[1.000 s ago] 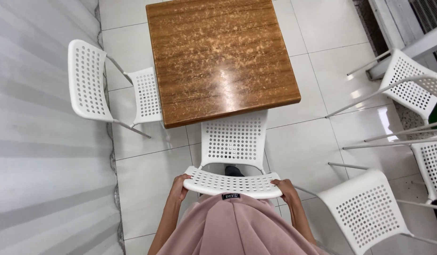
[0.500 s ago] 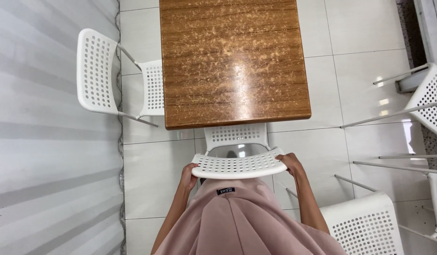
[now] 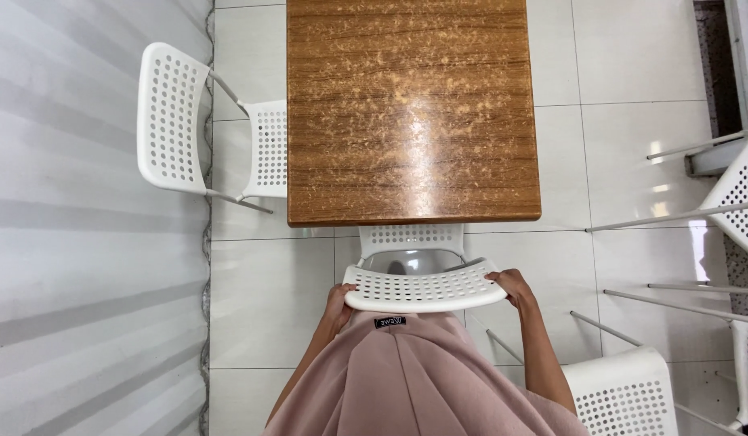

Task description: Wipe down white plastic chairs with a cleaning cloth and then arrange them around a table in a seating area.

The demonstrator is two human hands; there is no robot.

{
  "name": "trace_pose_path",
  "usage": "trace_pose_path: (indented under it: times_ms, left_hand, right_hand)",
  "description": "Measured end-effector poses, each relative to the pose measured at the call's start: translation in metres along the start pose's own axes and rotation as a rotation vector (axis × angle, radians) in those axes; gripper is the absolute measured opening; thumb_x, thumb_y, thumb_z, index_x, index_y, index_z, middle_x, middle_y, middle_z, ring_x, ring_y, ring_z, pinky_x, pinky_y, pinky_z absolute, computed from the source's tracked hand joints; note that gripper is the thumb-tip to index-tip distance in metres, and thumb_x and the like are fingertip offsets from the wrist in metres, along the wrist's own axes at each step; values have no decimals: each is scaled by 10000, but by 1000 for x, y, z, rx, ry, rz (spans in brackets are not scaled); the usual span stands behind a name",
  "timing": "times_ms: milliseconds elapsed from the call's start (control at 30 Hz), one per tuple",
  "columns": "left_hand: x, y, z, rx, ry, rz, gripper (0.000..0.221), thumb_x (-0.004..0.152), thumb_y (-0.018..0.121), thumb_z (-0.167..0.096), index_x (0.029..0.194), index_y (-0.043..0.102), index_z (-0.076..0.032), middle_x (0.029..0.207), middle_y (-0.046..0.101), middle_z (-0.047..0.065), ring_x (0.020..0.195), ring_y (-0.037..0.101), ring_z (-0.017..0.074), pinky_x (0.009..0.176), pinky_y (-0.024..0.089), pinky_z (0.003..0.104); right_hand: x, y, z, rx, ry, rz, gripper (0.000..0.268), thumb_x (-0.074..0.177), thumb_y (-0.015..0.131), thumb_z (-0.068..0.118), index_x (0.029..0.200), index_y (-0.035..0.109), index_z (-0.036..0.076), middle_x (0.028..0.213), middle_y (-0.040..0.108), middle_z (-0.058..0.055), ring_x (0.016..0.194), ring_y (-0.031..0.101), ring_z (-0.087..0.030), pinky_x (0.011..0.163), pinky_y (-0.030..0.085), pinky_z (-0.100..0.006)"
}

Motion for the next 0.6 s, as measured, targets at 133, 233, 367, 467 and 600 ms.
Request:
trace_pose_path:
  times_ms: [133, 233, 367, 467, 600]
  left_hand:
    - [8, -9, 38, 25, -80, 15, 460, 781, 780, -47, 1124, 492, 57, 992, 618, 239, 913, 645, 385, 875, 535, 582]
    - [10, -8, 47, 0, -97, -9, 452, 769, 770, -28, 1109, 489, 74, 982, 617, 252, 898, 648, 399, 875, 527, 610]
    - [16, -4, 53, 16, -113, -83, 411, 847, 734, -93, 1109, 476, 92, 935, 636, 263, 779, 692, 405, 781, 575, 573]
    - [23, -2, 57, 26, -47, -115, 389, 883, 713, -119, 1092, 467, 98, 883, 618, 241, 729, 688, 359, 715, 586, 522]
    - [29, 4, 46, 46, 10, -149, 384, 880, 709, -116, 1080, 483, 121, 874, 607, 228, 721, 691, 336, 675, 593, 475]
  right_hand:
    - [18, -15, -34, 24, -15, -36, 495, 760, 844, 145, 1056, 645, -197, 896, 670, -342, 781, 700, -465, 680, 595, -552]
    - [22, -19, -39, 21, -40, -54, 509, 756, 839, 156, 1069, 642, -193, 882, 664, -331, 761, 698, -449, 663, 591, -548]
    - [28, -23, -35, -3, -52, -65, 518, 750, 835, 144, 1091, 644, -196, 869, 669, -338, 758, 702, -437, 698, 579, -538]
    - [28, -24, -25, 5, -55, -78, 489, 757, 831, 133, 1079, 649, -187, 857, 674, -323, 744, 706, -422, 692, 583, -522]
    - [32, -23, -24, 34, -64, -77, 454, 750, 843, 119, 1039, 653, -176, 848, 683, -315, 723, 707, -403, 696, 584, -509]
Point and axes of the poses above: each hand's wrist, its own x-axis towards the middle knuckle, its own y-axis out of the palm, z = x × y, the point moved 7 cm from there along x, towards the middle knuckle
